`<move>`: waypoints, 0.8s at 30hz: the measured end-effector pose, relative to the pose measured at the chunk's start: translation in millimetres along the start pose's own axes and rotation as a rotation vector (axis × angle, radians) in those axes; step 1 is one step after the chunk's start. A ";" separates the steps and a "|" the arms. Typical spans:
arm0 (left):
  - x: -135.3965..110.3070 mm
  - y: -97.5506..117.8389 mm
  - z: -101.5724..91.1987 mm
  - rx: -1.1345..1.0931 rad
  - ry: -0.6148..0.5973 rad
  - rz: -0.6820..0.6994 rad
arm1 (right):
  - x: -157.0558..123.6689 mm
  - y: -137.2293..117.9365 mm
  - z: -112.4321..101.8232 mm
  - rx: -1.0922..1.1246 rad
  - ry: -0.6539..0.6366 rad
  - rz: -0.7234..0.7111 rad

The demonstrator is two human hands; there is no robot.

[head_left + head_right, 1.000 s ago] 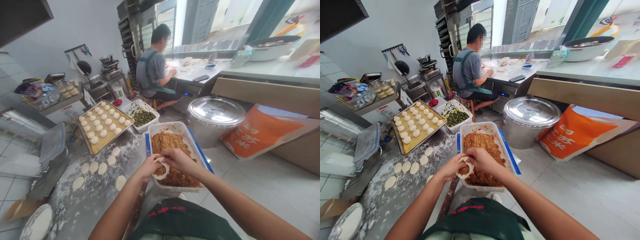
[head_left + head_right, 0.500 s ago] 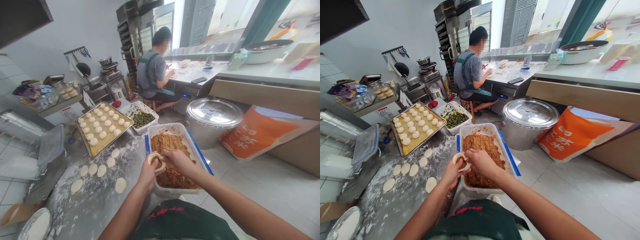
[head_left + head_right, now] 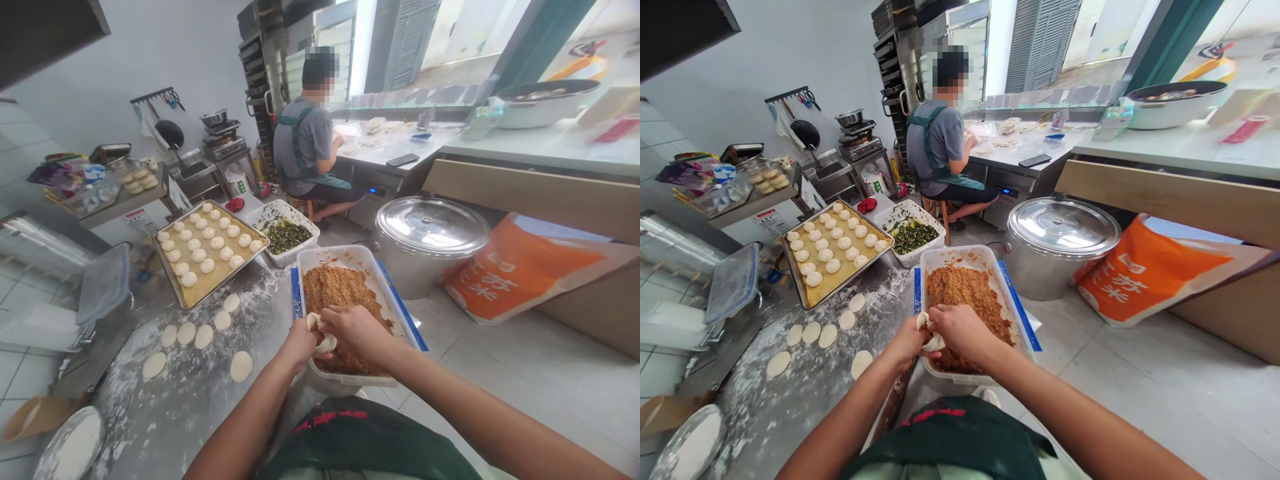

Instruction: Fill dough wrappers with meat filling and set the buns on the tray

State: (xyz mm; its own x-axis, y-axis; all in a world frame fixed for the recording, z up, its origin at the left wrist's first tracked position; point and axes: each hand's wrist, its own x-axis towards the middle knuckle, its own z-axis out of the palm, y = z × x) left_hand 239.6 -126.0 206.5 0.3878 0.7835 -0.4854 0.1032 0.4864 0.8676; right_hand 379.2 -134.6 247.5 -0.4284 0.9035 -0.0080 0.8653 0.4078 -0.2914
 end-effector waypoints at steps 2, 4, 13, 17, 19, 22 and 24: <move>1.1 2.7 -1.7 0.081 -0.019 0.015 | 1.9 -1.6 -1.0 -0.004 0.005 0.047; 1.8 6.6 -4.2 0.117 -0.015 -0.002 | 4.5 0.2 -1.3 0.006 -0.006 0.070; 0.5 0.7 2.1 -0.452 0.057 0.107 | 3.1 7.9 1.1 -0.013 0.073 0.092; 4.4 -5.5 10.4 -0.244 0.128 0.108 | 5.2 3.7 5.8 -0.069 -0.004 0.105; 5.0 -4.9 11.3 -0.181 0.128 0.110 | 6.4 2.9 6.6 -0.081 -0.014 0.145; 4.2 -3.5 10.7 -0.146 0.122 0.060 | 5.9 0.9 5.0 -0.110 -0.041 0.126; 3.4 -3.2 9.7 -0.116 0.107 0.026 | 4.2 -2.3 2.9 -0.130 -0.052 0.088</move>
State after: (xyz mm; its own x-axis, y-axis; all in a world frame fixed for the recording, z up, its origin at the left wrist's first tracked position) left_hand 249.4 -128.7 203.2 0.2884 0.8301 -0.4772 -0.0147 0.5021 0.8647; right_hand 374.7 -132.1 245.3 -0.3592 0.9299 -0.0787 0.9252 0.3438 -0.1609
